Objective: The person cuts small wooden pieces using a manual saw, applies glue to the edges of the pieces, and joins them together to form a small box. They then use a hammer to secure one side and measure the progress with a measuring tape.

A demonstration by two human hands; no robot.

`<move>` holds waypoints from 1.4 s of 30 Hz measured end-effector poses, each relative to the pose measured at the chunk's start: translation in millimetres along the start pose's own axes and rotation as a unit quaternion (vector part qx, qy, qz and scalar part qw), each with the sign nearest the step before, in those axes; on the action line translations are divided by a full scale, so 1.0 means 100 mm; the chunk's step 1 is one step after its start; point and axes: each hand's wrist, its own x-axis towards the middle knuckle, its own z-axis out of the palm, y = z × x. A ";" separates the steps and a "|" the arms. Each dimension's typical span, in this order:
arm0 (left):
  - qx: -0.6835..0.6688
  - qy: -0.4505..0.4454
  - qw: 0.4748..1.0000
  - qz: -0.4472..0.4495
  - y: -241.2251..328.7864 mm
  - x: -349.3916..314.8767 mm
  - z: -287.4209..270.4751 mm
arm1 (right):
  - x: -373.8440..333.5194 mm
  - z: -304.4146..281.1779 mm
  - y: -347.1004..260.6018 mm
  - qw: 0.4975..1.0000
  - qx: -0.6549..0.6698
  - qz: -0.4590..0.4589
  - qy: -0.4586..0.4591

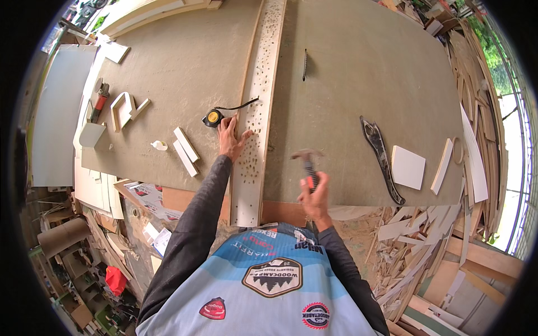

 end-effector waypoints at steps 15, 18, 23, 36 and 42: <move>-0.004 0.004 1.000 -0.011 -0.04 0.03 -0.01 | 0.00 0.94 -0.33 0.896 -0.271 -0.301 -0.181; -0.002 0.002 1.000 -0.004 -0.08 0.01 0.00 | -0.10 0.98 -0.50 0.907 -0.183 -0.366 -0.104; -0.015 0.002 1.000 -0.006 0.00 0.01 0.01 | -0.03 0.96 -0.29 0.858 -0.354 -0.302 -0.217; -0.003 0.019 1.000 -0.014 -0.09 0.00 0.05 | 0.09 0.96 -0.38 0.883 -0.328 -0.181 -0.282; -0.018 0.010 1.000 -0.011 -0.04 0.01 0.03 | 0.03 0.96 -0.13 0.887 -0.241 -0.347 -0.186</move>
